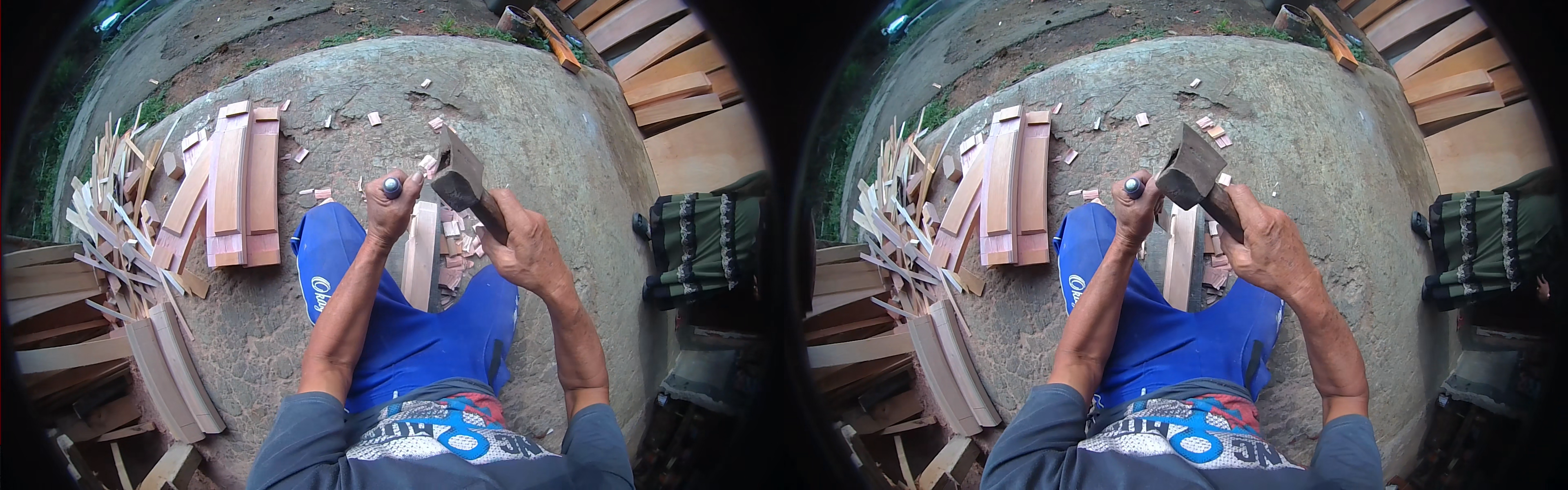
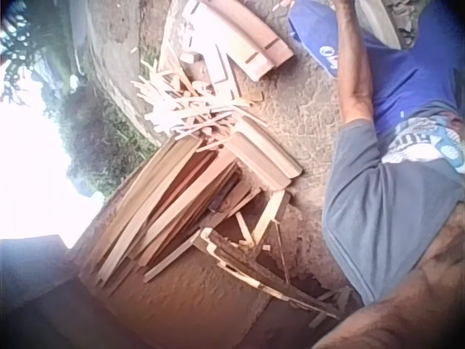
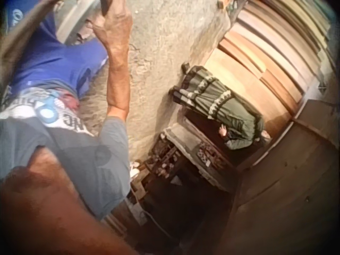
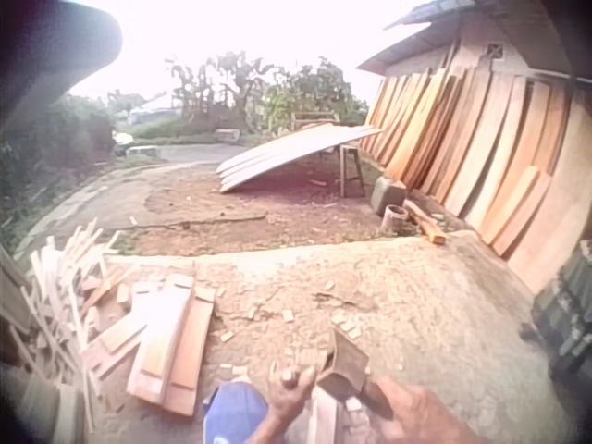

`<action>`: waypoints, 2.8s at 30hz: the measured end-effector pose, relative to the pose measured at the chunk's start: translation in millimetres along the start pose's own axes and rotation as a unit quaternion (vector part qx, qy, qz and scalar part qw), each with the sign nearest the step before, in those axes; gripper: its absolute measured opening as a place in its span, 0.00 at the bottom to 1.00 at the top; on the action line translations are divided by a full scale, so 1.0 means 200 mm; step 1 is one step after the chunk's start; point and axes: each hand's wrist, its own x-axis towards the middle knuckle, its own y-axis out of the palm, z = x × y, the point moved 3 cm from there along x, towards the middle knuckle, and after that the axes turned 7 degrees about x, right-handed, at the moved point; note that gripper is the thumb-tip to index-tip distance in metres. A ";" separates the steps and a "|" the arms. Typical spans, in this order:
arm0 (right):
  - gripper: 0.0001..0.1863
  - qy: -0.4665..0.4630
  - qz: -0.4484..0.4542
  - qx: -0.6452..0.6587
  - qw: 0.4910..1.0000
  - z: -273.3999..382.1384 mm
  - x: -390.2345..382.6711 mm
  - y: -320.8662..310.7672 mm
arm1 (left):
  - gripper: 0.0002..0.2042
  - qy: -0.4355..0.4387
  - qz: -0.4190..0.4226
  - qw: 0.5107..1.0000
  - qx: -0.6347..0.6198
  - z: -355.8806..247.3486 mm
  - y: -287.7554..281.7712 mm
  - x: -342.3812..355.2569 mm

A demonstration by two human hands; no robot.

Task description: The person sits on the ground and uses a chisel and mallet to carve a rectangular wooden plank. They repeatedly strike the chisel to remove small wood chips, occasionally repositioning the plank and inspecting the carved surface.

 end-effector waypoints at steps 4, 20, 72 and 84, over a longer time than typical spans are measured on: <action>0.19 0.048 -0.004 0.045 0.998 0.01 -0.02 -0.02 | 0.15 0.014 0.009 0.999 0.032 0.00 0.03 0.02; 0.21 0.063 0.010 0.078 0.995 -0.04 -0.05 0.05 | 0.18 -0.013 -0.006 0.999 0.033 -0.02 0.09 0.06; 0.19 -0.036 0.136 -0.258 0.956 -0.04 0.20 0.10 | 0.07 0.197 0.029 0.935 0.295 0.10 0.16 0.03; 0.16 -0.024 0.106 -0.203 0.973 -0.01 0.18 0.05 | 0.07 0.173 0.044 0.950 0.255 0.03 0.20 0.05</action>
